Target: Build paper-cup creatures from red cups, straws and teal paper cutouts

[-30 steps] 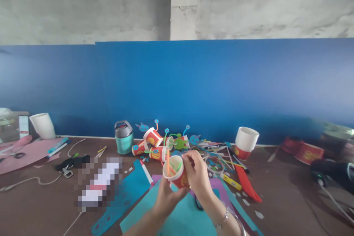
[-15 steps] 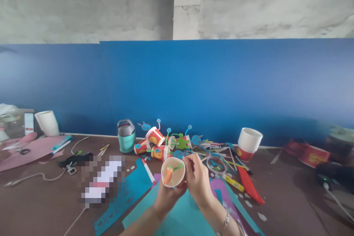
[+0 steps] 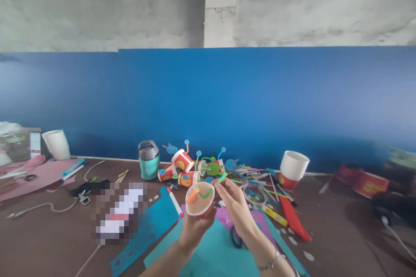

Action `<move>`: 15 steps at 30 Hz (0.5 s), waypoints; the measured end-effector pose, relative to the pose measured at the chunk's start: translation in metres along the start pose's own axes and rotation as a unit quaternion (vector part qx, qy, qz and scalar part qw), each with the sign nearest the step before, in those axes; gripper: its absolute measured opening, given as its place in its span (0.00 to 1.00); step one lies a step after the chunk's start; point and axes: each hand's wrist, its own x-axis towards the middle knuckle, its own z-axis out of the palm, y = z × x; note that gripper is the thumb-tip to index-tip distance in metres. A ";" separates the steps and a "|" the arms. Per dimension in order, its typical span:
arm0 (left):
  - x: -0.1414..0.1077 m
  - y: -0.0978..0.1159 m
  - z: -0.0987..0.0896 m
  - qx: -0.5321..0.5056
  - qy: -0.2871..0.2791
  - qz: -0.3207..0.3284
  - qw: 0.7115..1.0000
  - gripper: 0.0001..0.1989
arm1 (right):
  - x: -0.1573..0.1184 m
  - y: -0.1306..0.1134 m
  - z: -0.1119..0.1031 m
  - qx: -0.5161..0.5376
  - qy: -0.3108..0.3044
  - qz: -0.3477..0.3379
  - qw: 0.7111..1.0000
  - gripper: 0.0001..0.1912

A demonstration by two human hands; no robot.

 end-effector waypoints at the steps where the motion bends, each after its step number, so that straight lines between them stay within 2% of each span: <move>1: -0.001 -0.002 0.000 0.007 0.002 -0.007 1.000 0.21 | 0.001 0.000 0.000 0.008 -0.015 0.006 1.000 0.19; 5: -0.004 -0.007 -0.001 0.003 -0.038 -0.035 0.999 0.20 | 0.006 0.008 -0.003 0.009 0.050 0.016 0.999 0.17; 8: -0.004 -0.007 -0.001 -0.034 -0.070 -0.059 0.995 0.22 | 0.012 0.013 -0.013 -0.042 0.024 0.045 0.998 0.18; 10: -0.003 -0.007 -0.001 -0.048 -0.080 -0.071 0.993 0.23 | 0.015 0.010 -0.020 -0.095 0.027 0.035 0.995 0.20; 11: -0.003 -0.007 -0.001 -0.054 -0.082 -0.077 0.992 0.23 | 0.016 0.007 -0.022 -0.130 0.055 0.004 0.990 0.21; 13: -0.004 -0.006 0.000 -0.070 -0.088 -0.095 0.989 0.24 | 0.013 -0.005 -0.025 -0.214 0.125 -0.106 0.963 0.22; 14: -0.004 -0.006 0.000 -0.081 -0.092 -0.103 0.987 0.26 | 0.010 -0.013 -0.025 -0.261 0.141 -0.163 0.941 0.20; 15: -0.004 -0.005 0.001 -0.093 -0.097 -0.109 0.985 0.27 | 0.006 -0.020 -0.025 -0.305 0.111 -0.212 0.922 0.16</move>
